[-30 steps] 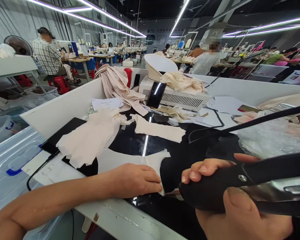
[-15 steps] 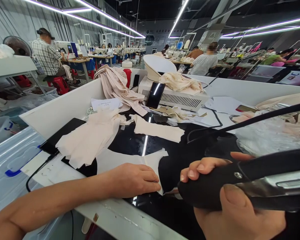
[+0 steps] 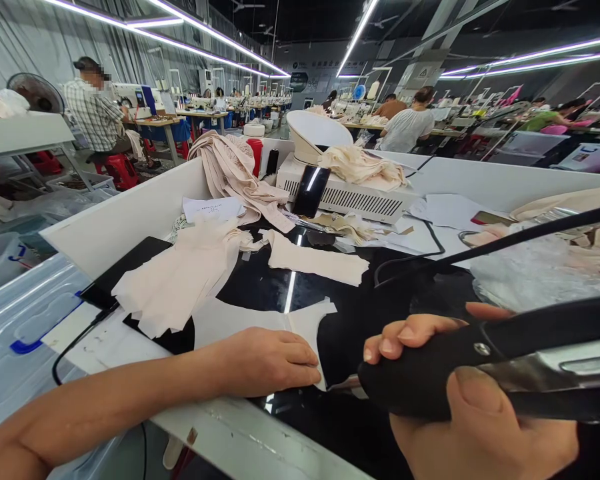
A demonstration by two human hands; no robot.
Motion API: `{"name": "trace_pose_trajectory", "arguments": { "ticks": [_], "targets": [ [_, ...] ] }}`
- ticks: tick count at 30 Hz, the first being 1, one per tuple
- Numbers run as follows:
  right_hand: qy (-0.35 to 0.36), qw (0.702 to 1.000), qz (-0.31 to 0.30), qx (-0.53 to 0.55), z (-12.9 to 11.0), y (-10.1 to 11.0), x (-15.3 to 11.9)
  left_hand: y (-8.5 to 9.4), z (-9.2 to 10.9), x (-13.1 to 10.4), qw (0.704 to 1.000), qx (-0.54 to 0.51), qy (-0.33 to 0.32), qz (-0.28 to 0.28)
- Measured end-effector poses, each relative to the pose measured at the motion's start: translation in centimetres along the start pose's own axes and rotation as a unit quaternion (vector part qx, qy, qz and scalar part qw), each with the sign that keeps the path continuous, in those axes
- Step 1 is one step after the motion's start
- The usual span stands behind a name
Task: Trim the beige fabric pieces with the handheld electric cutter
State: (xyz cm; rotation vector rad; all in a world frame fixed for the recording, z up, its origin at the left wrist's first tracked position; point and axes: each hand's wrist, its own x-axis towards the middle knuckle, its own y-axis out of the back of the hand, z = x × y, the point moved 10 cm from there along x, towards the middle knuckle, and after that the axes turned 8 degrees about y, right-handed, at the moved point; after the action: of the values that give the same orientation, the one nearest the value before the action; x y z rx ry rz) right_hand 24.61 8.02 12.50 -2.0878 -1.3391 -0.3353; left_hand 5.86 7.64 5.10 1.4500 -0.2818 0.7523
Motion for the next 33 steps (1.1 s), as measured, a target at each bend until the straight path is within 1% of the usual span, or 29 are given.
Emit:
{"name": "trace_pose_trajectory", "arguments": {
  "ticks": [2, 3, 7, 10, 14, 17, 22, 24, 27, 31, 33],
  "targets": [
    [-0.015, 1.000, -0.002, -0.001, 0.1, 0.1, 0.1, 0.4, 0.1, 0.1, 1.000, 0.000, -0.004, 0.016],
    [-0.004, 1.000, 0.012, 0.002, -0.1, 0.2, 0.1, 0.5, 0.2, 0.1, 1.000, 0.000, -0.004, 0.019],
    [0.047, 0.997, 0.056, 0.016, 0.0, 0.1, -0.4, 0.0, 0.1, 0.1, 1.000, 0.004, 0.004, 0.000],
    [0.038, 0.997, 0.060, 0.022, 0.5, -0.3, -0.7, -0.1, 0.1, 0.1, 1.000, 0.006, 0.008, -0.011],
    [0.030, 0.998, 0.057, 0.015, 0.6, -0.3, -0.6, 0.4, 0.2, 0.3, 1.000, 0.002, 0.003, -0.002],
    [0.033, 0.998, 0.056, 0.017, 0.6, -0.3, -0.5, 0.4, 0.2, 0.3, 1.000, 0.003, 0.004, -0.006],
    [0.052, 0.997, 0.045, 0.026, 0.4, -0.6, -0.7, -0.9, -0.2, -0.1, 0.998, 0.002, 0.019, -0.053],
    [0.055, 0.998, 0.034, 0.021, 0.2, -1.0, -0.7, -1.2, -0.2, -0.2, 0.998, -0.001, 0.021, -0.062],
    [0.061, 0.998, 0.024, 0.008, 0.0, -1.3, -0.5, -1.3, -0.3, -0.2, 0.998, -0.013, 0.020, -0.056],
    [0.057, 0.998, 0.020, 0.014, -0.1, -1.4, -0.7, -0.8, -0.6, -0.1, 0.999, -0.024, 0.023, -0.030],
    [0.046, 0.999, 0.014, 0.023, -0.1, -1.3, -1.0, -1.0, -0.7, -0.1, 0.998, -0.033, 0.028, -0.047]
  ]
}}
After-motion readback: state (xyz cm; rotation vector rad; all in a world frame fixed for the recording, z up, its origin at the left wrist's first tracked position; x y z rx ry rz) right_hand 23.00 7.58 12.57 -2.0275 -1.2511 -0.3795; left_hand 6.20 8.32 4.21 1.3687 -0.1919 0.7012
